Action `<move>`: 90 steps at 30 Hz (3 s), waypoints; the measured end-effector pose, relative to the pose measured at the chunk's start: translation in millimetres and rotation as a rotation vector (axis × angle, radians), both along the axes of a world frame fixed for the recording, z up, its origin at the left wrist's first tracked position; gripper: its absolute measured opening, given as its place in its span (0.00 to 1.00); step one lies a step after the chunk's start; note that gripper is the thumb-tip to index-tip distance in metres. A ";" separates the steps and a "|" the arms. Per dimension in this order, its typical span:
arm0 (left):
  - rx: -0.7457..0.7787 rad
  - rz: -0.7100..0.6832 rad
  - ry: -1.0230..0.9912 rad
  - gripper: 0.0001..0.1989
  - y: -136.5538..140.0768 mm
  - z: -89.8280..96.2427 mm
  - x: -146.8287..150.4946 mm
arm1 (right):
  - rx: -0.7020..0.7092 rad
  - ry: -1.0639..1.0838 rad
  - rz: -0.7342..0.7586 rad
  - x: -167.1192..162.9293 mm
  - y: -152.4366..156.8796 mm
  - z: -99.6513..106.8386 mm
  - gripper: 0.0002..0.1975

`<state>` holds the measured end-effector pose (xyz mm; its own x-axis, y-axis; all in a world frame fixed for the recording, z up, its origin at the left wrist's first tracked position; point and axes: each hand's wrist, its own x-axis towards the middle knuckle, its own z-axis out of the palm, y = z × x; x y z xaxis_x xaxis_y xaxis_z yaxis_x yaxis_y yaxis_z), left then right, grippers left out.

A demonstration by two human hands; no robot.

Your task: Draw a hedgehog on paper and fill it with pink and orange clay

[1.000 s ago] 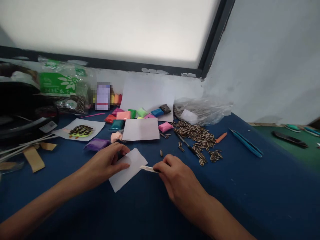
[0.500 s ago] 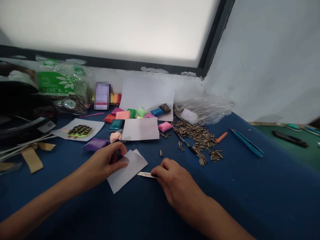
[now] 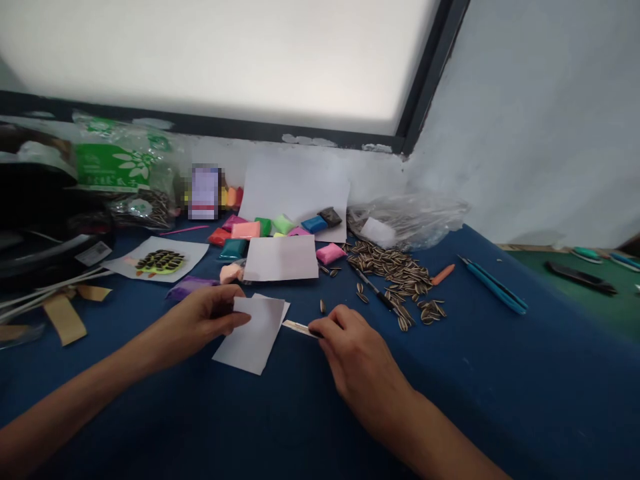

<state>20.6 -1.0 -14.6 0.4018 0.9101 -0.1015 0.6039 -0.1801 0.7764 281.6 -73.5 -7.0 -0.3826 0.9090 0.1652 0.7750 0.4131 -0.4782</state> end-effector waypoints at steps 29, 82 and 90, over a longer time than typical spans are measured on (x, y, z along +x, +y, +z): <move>-0.062 -0.344 0.070 0.21 -14.0 9.5 -5.1 | -0.068 -0.081 0.232 -9.3 -4.9 3.7 0.15; 0.159 0.113 0.153 0.13 -14.4 -1.0 15.5 | -0.099 -0.787 -0.407 8.9 11.1 16.9 0.10; -0.117 0.040 -0.181 0.14 -12.2 0.0 17.7 | 0.105 -0.462 -0.294 9.1 7.8 13.2 0.12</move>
